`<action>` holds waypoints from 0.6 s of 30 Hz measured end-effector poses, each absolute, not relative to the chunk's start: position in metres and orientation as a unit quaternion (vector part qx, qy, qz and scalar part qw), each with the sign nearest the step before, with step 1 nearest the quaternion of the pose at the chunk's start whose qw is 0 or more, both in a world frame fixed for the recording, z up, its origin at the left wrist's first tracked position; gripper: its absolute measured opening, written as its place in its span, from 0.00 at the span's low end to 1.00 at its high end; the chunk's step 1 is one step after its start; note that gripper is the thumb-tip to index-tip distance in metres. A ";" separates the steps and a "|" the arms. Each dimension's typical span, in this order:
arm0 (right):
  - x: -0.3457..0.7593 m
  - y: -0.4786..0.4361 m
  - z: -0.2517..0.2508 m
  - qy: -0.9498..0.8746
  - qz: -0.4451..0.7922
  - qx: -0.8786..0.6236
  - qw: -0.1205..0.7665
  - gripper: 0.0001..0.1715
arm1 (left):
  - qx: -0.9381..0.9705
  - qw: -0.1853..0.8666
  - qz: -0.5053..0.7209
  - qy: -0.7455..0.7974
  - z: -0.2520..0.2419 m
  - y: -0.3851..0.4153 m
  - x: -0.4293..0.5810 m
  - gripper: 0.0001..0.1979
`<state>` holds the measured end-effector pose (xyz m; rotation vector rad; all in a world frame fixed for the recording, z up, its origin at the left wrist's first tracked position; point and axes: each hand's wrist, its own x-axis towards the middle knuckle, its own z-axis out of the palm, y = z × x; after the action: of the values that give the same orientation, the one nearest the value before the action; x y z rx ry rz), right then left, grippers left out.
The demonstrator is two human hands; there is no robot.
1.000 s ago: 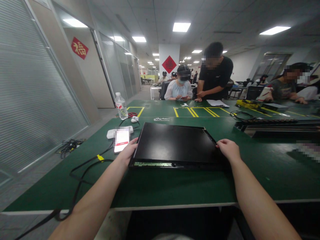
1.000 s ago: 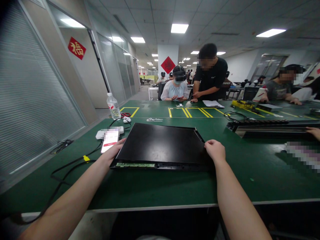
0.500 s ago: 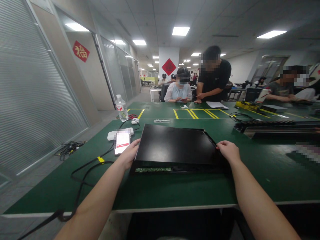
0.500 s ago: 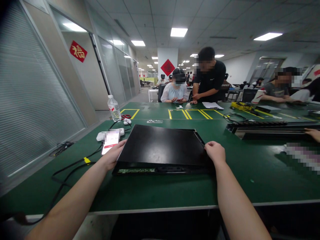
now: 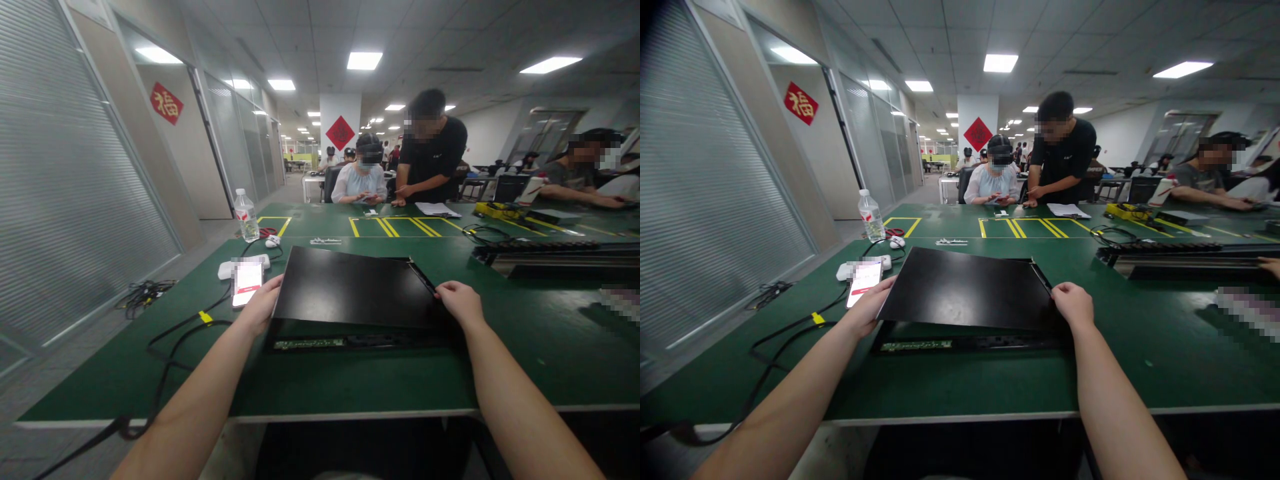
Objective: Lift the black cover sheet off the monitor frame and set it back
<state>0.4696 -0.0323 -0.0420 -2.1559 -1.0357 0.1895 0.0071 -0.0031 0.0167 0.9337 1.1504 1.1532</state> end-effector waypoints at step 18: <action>0.472 -0.030 -0.045 -0.391 0.102 -0.829 0.386 0.09 | 0.437 0.614 0.533 0.385 0.012 -0.006 0.002 0.33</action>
<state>0.4719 -0.0301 -0.0451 -2.1119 -0.9946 0.2604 0.0023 -0.0059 0.0119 1.0076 0.8887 1.2286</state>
